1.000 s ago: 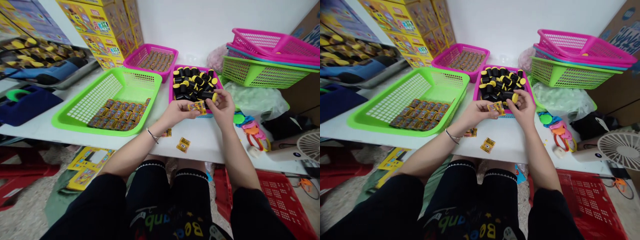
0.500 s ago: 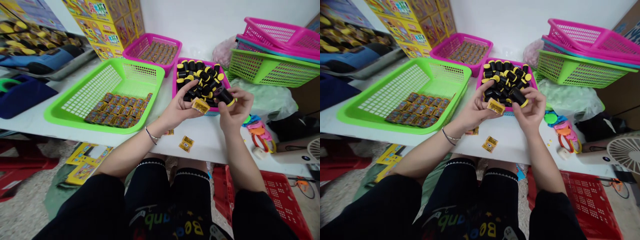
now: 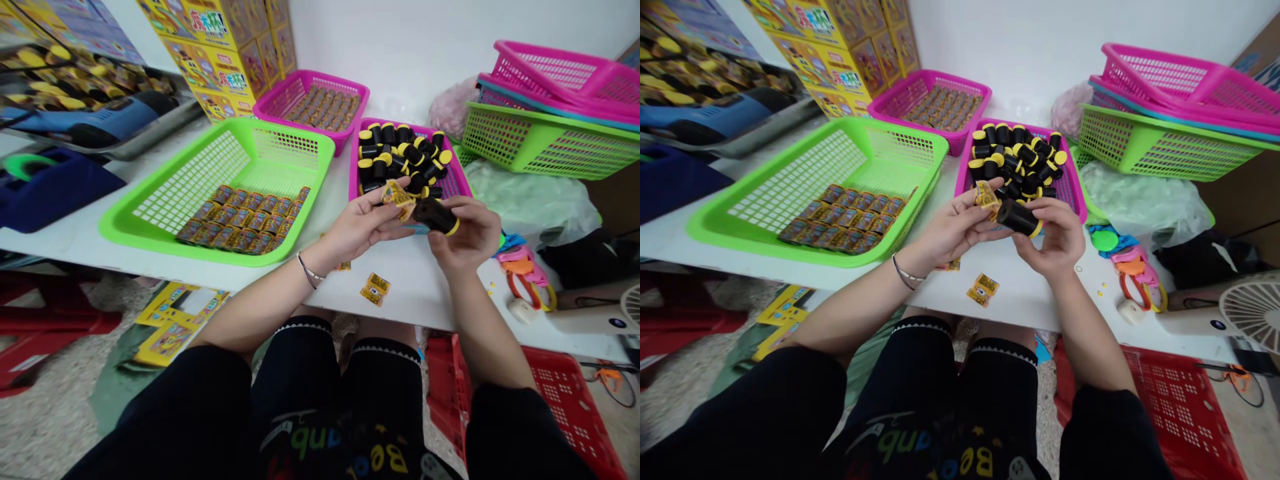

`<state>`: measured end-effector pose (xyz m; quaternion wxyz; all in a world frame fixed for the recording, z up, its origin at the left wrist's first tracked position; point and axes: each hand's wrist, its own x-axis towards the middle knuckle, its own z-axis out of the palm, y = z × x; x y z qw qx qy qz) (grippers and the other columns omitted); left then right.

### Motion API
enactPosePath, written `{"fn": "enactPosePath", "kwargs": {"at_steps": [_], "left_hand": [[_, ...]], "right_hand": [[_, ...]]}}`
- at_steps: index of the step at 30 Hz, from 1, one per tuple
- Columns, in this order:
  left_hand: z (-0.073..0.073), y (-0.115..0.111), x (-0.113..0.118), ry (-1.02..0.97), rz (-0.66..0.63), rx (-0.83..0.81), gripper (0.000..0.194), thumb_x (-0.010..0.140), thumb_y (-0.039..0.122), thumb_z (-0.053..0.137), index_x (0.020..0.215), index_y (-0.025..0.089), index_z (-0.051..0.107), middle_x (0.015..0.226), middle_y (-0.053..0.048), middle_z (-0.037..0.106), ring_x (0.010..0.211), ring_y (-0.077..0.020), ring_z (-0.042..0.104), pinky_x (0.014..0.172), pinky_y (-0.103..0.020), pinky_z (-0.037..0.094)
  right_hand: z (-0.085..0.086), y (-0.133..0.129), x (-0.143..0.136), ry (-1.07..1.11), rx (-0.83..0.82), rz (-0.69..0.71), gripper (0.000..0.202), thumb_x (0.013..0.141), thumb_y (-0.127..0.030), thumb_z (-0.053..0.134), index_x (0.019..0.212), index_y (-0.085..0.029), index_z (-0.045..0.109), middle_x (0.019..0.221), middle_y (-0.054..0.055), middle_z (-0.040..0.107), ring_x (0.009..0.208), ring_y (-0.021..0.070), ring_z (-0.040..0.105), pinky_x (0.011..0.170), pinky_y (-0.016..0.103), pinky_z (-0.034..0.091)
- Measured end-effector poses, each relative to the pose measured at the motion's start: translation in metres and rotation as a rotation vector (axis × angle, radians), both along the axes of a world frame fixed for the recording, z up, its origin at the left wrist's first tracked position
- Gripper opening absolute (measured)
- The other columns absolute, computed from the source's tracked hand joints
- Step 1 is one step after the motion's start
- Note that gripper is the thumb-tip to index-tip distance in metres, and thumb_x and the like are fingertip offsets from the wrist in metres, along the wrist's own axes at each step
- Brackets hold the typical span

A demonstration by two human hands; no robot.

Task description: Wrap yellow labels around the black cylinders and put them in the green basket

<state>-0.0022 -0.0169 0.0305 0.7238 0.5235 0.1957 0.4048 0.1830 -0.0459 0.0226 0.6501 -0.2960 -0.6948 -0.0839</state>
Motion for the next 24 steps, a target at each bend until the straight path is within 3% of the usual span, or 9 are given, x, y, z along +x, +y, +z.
{"fn": "enactPosePath", "kwargs": {"at_steps": [4,13,18,21,24], "left_hand": [[-0.003,0.0,0.002,-0.039,-0.017,-0.059,0.047,0.095,0.03,0.064,0.141,0.027,0.055,0.108,0.0,0.075,0.097,-0.0137,0.075,0.096,-0.037,0.063],[0.0,0.0,0.003,-0.015,0.018,-0.068,0.041,0.096,0.051,0.061,0.117,0.017,0.068,0.102,-0.007,0.078,0.103,-0.0206,0.076,0.097,-0.04,0.061],[-0.004,-0.003,0.003,-0.121,0.011,-0.059,0.043,0.088,0.052,0.071,0.111,0.016,0.072,0.105,-0.009,0.079,0.103,-0.0243,0.076,0.101,-0.042,0.06],[-0.005,-0.003,0.004,-0.134,-0.025,-0.054,0.039,0.087,0.048,0.074,0.109,0.017,0.071,0.112,-0.01,0.078,0.11,-0.026,0.074,0.103,-0.044,0.059],[-0.003,0.0,0.005,-0.145,0.018,-0.059,0.032,0.091,0.043,0.07,0.112,0.02,0.067,0.113,-0.007,0.078,0.109,-0.0218,0.074,0.101,-0.041,0.059]], "right_hand": [[-0.001,-0.003,0.003,-0.001,-0.032,-0.021,0.036,0.081,-0.057,0.069,0.103,-0.032,0.055,0.089,0.004,0.066,0.083,0.0243,0.07,0.076,0.049,0.061],[0.0,0.001,0.014,-0.06,0.002,-0.055,0.035,0.082,-0.041,0.073,0.115,-0.03,0.068,0.1,0.007,0.072,0.095,0.0277,0.07,0.087,0.053,0.061],[-0.001,0.005,0.017,0.068,-0.022,0.034,0.039,0.082,-0.044,0.076,0.116,-0.026,0.068,0.104,0.006,0.07,0.101,0.0253,0.07,0.097,0.053,0.059],[-0.007,0.01,0.014,0.108,-0.116,0.095,0.038,0.084,-0.043,0.075,0.117,-0.027,0.068,0.106,0.005,0.071,0.1,0.0232,0.071,0.095,0.049,0.061],[-0.014,0.019,0.01,0.184,-0.201,0.156,0.036,0.088,-0.042,0.072,0.121,-0.03,0.065,0.11,0.003,0.069,0.098,0.02,0.072,0.088,0.043,0.064]]}}
